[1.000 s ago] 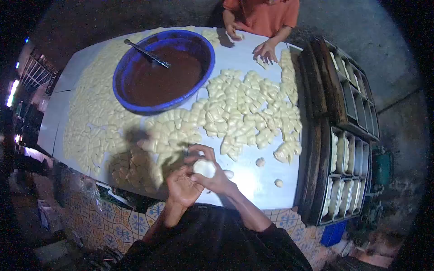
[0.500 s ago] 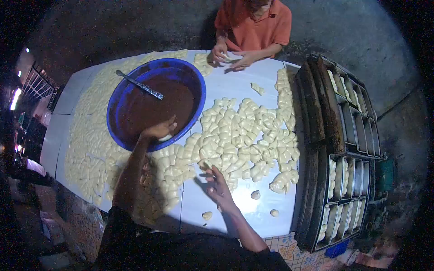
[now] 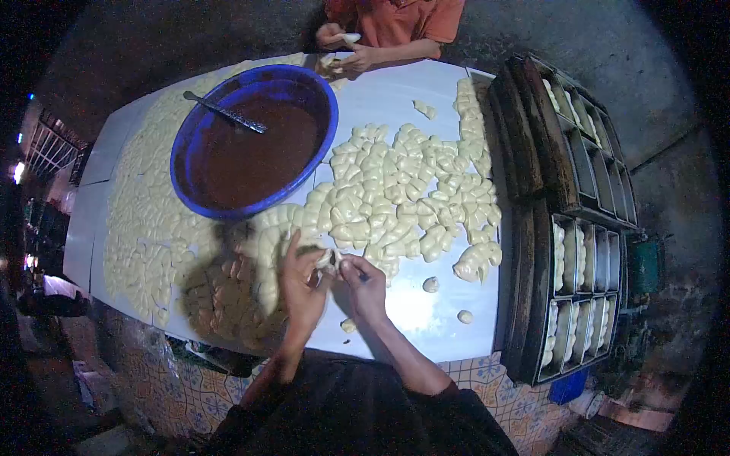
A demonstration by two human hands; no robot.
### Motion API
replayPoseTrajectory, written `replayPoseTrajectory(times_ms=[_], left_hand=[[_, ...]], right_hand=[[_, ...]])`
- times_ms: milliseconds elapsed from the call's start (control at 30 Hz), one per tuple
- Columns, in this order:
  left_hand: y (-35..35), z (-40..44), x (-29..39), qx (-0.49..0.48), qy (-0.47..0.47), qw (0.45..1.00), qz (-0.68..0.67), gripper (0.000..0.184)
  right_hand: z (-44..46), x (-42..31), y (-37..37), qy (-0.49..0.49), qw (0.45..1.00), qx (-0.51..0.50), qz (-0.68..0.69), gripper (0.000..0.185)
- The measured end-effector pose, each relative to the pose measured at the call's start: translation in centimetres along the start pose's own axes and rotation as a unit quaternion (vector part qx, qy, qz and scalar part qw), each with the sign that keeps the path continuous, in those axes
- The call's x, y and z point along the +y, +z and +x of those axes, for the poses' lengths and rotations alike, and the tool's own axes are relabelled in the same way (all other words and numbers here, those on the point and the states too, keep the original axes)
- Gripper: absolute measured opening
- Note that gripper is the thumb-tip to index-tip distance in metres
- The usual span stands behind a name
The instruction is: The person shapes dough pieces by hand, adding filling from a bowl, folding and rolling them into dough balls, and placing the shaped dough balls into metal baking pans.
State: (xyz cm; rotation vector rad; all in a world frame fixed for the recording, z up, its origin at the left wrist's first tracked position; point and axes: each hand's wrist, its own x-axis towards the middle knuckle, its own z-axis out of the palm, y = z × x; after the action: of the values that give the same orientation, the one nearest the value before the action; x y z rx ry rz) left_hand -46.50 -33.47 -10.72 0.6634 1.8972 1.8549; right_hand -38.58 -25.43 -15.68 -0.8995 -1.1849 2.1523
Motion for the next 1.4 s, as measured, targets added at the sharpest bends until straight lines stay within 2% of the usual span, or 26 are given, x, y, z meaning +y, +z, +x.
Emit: replayPoseTrajectory(times_ms=[33, 67, 133, 167, 233, 300, 367, 400, 467, 567, 600, 700, 733, 767, 800, 833, 900, 1000, 1100, 1133, 1167, 1233, 1300, 1333, 1367, 1400], left_hand=[[0.5, -1.0, 0.2, 0.012, 0.06, 0.996, 0.067, 0.074], [0.7, -1.9, 0.4, 0.02, 0.014, 0.998, 0.066, 0.075], [0.2, -3.1, 0.0, 0.002, -0.001, 0.999, 0.049, 0.074], [0.1, -3.6, -0.3, -0.015, -0.016, 0.999, 0.032, 0.074], [0.1, -4.5, -0.5, -0.046, 0.007, 0.999, 0.01, 0.074], [0.1, -5.4, 0.0, -0.104, -0.022, 0.994, 0.009, 0.075], [0.0, -5.6, -0.8, -0.105, -0.01, 0.994, 0.004, 0.071], [-0.5, -5.4, -0.8, -0.12, -0.131, 0.978, -0.105, 0.07], [-0.6, -5.6, -0.2, -0.11, -0.318, 0.878, -0.341, 0.067], [-0.9, -7.1, 2.2, -0.189, -0.319, 0.868, -0.33, 0.067], [-1.0, -7.5, 0.7, -0.252, -0.195, 0.932, -0.17, 0.057], [-0.7, -8.0, -0.2, -0.305, -0.115, 0.938, -0.118, 0.043], [-0.2, -8.6, 0.8, -0.245, -0.136, 0.946, -0.163, 0.03], [-0.2, -8.5, 0.8, -0.247, -0.135, 0.946, -0.162, 0.03], [-0.1, -8.4, 0.5, -0.237, -0.073, 0.957, -0.153, 0.026], [0.1, -8.5, 0.0, -0.225, -0.012, 0.963, -0.145, 0.023], [0.0, -8.7, -1.5, -0.215, -0.054, 0.964, -0.145, 0.016], [-0.6, -8.8, -2.9, -0.193, -0.215, 0.935, -0.207, 0.012], [-0.1, -9.3, -3.4, -0.177, -0.163, 0.956, -0.166, 0.018], [-0.1, -9.3, -3.5, -0.195, -0.107, 0.968, -0.117, 0.033], [-0.1, -9.5, -3.6, -0.195, -0.111, 0.967, -0.117, 0.033], [0.2, -9.9, -3.7, -0.216, -0.048, 0.974, -0.044, 0.046], [-0.3, -9.6, -4.4, -0.257, -0.011, 0.966, -0.008, 0.058], [-0.5, -9.4, -4.3, -0.288, -0.035, 0.955, -0.058, 0.061], [-0.6, -9.3, -4.1, -0.318, -0.058, 0.94, -0.109, 0.065], [-0.6, -9.6, -3.8, -0.296, -0.093, 0.93, -0.195, 0.065]], right_hand=[[-0.7, 0.5, -0.2, -0.053, 0.998, -0.006, -0.037, 0.022], [-1.5, 0.8, -0.7, -0.052, 0.998, -0.007, -0.038, 0.022], [-3.6, -0.9, -0.7, -0.193, 0.95, -0.061, -0.24, 0.027], [-4.6, -2.1, -1.1, -0.106, 0.964, -0.064, -0.233, 0.025], [-5.8, -3.0, -1.6, -0.103, 0.972, 0.012, -0.209, 0.025], [-6.3, -3.6, -2.9, -0.131, 0.952, 0.012, -0.276, 0.018], [-7.0, -3.3, -4.6, -0.227, 0.903, -0.101, -0.351, 0.015], [-7.5, -3.2, -5.2, -0.284, 0.876, -0.152, -0.359, 0.014], [-8.4, -3.3, -5.7, -0.311, 0.849, -0.152, -0.4, 0.02], [-8.9, -2.5, -7.3, -0.331, 0.865, -0.087, -0.367, 0.02], [-9.2, -3.2, -7.2, -0.318, 0.867, -0.07, -0.377, 0.017], [-9.2, -3.6, -7.2, -0.209, 0.949, -0.11, -0.208, 0.013], [-9.1, -3.6, -7.1, -0.217, 0.953, -0.086, -0.191, 0.012], [-9.2, -3.7, -6.8, -0.225, 0.957, -0.062, -0.175, 0.012], [-9.8, -4.3, -5.7, -0.175, 0.981, -0.018, -0.087, 0.012], [-9.2, -3.2, -6.6, -0.227, 0.964, -0.021, -0.137, 0.013], [-10.0, -3.6, -6.2, -0.204, 0.947, -0.044, -0.245, 0.015], [-10.8, -2.8, -4.9, -0.277, 0.906, -0.06, -0.314, 0.016], [-10.5, -0.8, -6.3, -0.287, 0.892, -0.066, -0.343, 0.018], [-10.7, -0.6, -6.2, -0.192, 0.932, -0.027, -0.308, 0.021], [-10.8, -0.4, -6.1, -0.094, 0.959, 0.014, -0.268, 0.024], [-10.8, -0.1, -6.3, -0.105, 0.964, 0.007, -0.244, 0.03], [-10.4, 0.4, -7.6, -0.031, 0.966, -0.118, -0.228, 0.032], [-10.5, -0.3, -8.4, 0.13, 0.965, -0.157, -0.163, 0.029], [-10.2, -1.1, -8.9, 0.207, 0.947, -0.213, -0.122, 0.037], [-9.8, -1.2, -9.3, 0.154, 0.948, -0.22, -0.173, 0.042]])
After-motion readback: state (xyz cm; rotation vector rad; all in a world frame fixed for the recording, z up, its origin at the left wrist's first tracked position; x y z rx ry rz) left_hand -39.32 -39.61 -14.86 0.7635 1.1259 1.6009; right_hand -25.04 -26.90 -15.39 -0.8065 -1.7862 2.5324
